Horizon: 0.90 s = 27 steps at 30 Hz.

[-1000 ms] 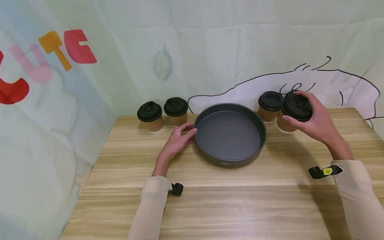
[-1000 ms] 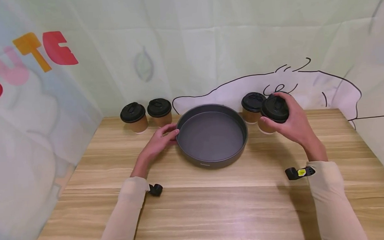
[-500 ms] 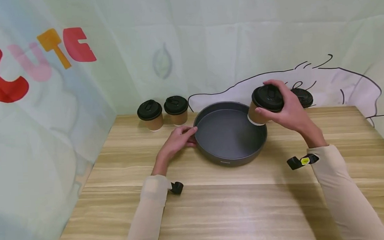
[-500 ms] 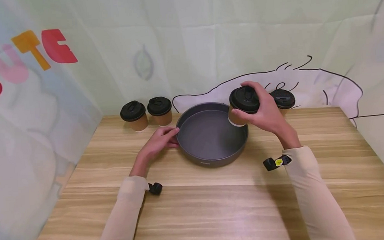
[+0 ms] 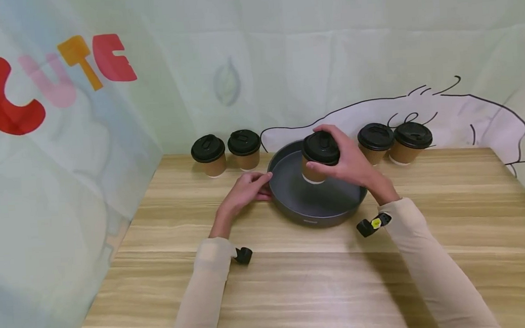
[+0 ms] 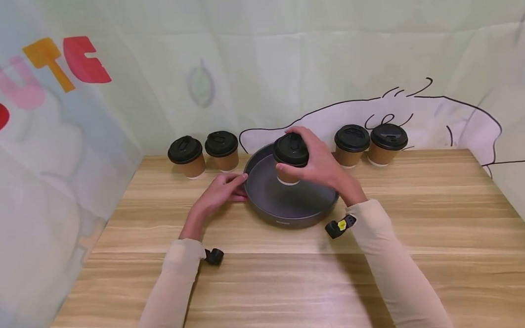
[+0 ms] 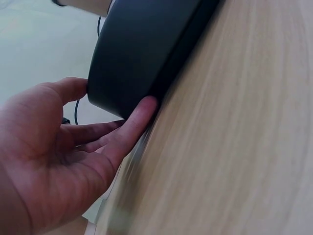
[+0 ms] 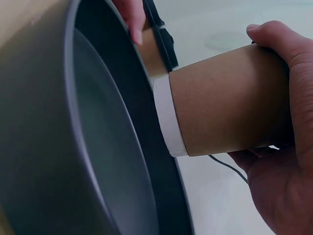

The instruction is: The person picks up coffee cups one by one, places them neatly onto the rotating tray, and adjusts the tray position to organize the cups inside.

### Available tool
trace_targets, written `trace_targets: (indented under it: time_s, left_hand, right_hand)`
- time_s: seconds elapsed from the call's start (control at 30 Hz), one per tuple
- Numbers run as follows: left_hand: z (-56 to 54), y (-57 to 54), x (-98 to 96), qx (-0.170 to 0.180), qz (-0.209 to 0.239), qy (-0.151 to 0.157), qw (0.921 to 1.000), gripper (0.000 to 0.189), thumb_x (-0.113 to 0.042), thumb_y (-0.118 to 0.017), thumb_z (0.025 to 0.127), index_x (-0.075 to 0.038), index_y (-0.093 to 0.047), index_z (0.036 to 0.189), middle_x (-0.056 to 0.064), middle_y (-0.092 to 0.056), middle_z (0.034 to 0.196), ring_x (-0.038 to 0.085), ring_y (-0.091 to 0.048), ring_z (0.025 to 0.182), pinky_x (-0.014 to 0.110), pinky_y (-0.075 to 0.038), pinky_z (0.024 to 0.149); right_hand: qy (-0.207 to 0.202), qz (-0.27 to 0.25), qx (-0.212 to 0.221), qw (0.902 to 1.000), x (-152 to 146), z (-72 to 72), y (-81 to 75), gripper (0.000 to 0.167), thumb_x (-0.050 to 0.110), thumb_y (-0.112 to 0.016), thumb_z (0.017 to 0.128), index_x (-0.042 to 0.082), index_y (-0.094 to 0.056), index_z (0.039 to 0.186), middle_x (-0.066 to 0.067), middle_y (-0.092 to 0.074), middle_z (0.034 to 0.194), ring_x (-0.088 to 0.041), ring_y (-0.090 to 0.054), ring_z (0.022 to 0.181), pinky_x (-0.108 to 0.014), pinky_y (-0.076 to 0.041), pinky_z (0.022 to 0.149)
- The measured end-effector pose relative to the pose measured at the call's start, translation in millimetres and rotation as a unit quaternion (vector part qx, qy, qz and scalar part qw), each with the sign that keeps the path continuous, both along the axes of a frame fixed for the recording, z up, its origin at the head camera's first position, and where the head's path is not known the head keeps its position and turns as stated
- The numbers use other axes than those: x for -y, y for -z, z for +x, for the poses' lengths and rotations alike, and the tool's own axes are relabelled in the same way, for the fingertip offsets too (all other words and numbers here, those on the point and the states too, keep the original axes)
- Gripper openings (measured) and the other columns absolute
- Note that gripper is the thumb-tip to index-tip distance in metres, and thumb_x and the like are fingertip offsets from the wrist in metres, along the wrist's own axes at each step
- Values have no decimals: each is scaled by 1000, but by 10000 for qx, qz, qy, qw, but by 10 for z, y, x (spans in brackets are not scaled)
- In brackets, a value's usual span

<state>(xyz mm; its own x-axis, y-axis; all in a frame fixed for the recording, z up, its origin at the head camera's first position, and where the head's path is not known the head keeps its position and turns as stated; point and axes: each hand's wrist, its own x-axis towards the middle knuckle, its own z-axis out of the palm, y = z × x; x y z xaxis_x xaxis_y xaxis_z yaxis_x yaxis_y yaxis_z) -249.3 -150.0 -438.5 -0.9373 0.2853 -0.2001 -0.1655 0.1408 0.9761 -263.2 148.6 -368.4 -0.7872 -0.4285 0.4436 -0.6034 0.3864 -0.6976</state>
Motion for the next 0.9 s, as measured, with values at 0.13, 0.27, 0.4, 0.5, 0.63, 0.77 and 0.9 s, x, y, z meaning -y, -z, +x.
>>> trace_targets:
  time_s: [0.13, 0.27, 0.4, 0.5, 0.63, 0.77, 0.9]
  left_hand:
    - [-2, -5, -5, 0, 45, 22, 10000, 46, -28, -56, 109, 10, -57, 137, 22, -66, 111, 24, -71, 91, 38, -63, 87]
    - [3, -13, -7, 17, 61, 34, 10000, 47, -29, -55, 110, 10, -56, 137, 23, -67, 112, 23, -71, 92, 38, -63, 88]
    - [3, -16, -10, 12, 54, 34, 10000, 47, -29, -54, 110, 10, -56, 137, 22, -67, 111, 23, -71, 92, 38, -63, 88]
    - [2, -16, -17, -20, 54, 33, 10000, 44, -26, -52, 111, 11, -57, 135, 23, -67, 111, 24, -72, 92, 39, -63, 88]
    - [6, -10, -23, -72, 39, 44, 10000, 41, -22, -48, 112, 12, -57, 133, 23, -67, 112, 25, -72, 93, 39, -63, 88]
    - [22, -19, -25, -89, 70, 84, 9999, 42, -21, -46, 112, 14, -57, 132, 24, -67, 111, 25, -72, 93, 39, -63, 88]
    - [37, -28, -18, -65, 97, 115, 9999, 42, -21, -45, 113, 16, -58, 128, 22, -67, 105, 23, -71, 89, 39, -63, 86]
  right_hand:
    - [-162, 78, 60, 9998, 168, -10, 52, 78, 30, -88, 83, 15, -47, 148, -3, -55, 139, -19, -57, 117, -42, -48, 102]
    - [-249, 227, 35, 9994, 340, -5, 100, 80, 38, -87, 83, 14, -47, 147, -3, -55, 140, -18, -56, 117, -42, -48, 102]
    - [-374, 360, 46, 9986, 492, 7, 169, 80, 41, -86, 82, 13, -47, 146, -3, -55, 137, -18, -55, 117, -42, -47, 102]
    - [-476, 492, 34, 9976, 578, 25, 221, 80, 41, -86, 82, 10, -46, 145, -5, -54, 137, -20, -53, 118, -43, -47, 104]
    - [-590, 602, 67, 9964, 659, 66, 262, 81, 39, -87, 82, 5, -46, 144, -9, -53, 137, -22, -52, 122, -45, -46, 107]
    - [-651, 641, 114, 9957, 703, 92, 293, 80, 36, -88, 82, 4, -46, 142, -11, -53, 136, -24, -53, 123, -45, -45, 108]
    - [-690, 706, 147, 9950, 722, 97, 328, 80, 35, -88, 82, 5, -45, 143, -11, -52, 136, -24, -52, 123, -46, -45, 108]
